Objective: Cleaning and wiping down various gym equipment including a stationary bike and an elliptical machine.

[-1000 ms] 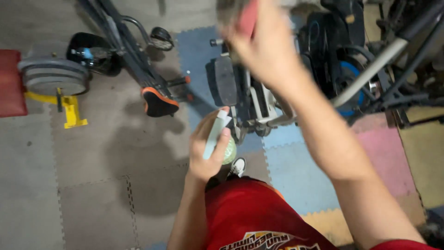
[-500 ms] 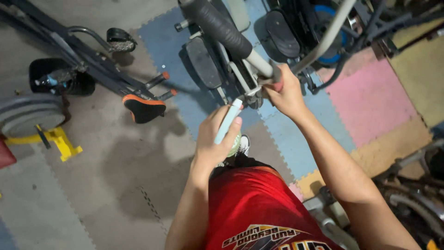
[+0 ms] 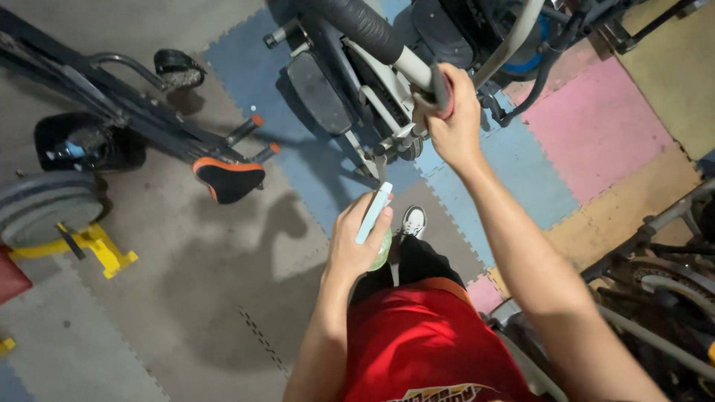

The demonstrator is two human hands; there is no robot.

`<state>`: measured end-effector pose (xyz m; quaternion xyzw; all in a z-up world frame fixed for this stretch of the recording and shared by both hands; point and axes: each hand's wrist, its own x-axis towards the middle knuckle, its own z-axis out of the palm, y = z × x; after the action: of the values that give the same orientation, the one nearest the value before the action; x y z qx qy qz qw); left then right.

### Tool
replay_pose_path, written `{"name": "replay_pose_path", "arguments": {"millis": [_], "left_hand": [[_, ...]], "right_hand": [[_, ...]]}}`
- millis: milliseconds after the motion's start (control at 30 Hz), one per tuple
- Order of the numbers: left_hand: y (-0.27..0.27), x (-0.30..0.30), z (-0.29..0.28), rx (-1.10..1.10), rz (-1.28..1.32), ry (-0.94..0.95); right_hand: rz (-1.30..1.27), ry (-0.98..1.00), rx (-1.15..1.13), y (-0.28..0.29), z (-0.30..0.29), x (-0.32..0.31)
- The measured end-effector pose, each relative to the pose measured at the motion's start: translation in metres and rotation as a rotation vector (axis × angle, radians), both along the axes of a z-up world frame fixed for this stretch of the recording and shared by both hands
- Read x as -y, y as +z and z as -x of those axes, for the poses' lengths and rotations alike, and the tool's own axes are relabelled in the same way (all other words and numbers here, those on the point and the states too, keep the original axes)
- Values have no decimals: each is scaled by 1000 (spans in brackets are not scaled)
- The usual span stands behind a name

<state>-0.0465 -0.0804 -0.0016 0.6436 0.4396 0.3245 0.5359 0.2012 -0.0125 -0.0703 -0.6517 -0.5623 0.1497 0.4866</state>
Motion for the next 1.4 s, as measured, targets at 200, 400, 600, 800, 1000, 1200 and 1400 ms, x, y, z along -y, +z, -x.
{"name": "replay_pose_path", "arguments": {"millis": [200, 400, 600, 800, 1000, 1200, 1400], "left_hand": [[-6, 11, -12, -47, 50, 24], [-13, 21, -44, -71, 19, 140], [-15, 38, -86, -166, 32, 247], [-24, 58, -122, -72, -1, 365], [-45, 61, -147, -105, 130, 405], [-81, 45, -163, -127, 87, 407], [-92, 47, -163, -195, 81, 383]], "right_hand": [[58, -69, -739, -107, 10, 13], [164, 23, -657, -188, 10, 34], [510, 201, -851, -242, -40, 34], [538, 263, -850, -115, -50, 21], [248, 405, -504, -113, -41, 28], [530, 332, -578, -231, -49, 26], [756, 269, -998, -368, -57, 37]]}}
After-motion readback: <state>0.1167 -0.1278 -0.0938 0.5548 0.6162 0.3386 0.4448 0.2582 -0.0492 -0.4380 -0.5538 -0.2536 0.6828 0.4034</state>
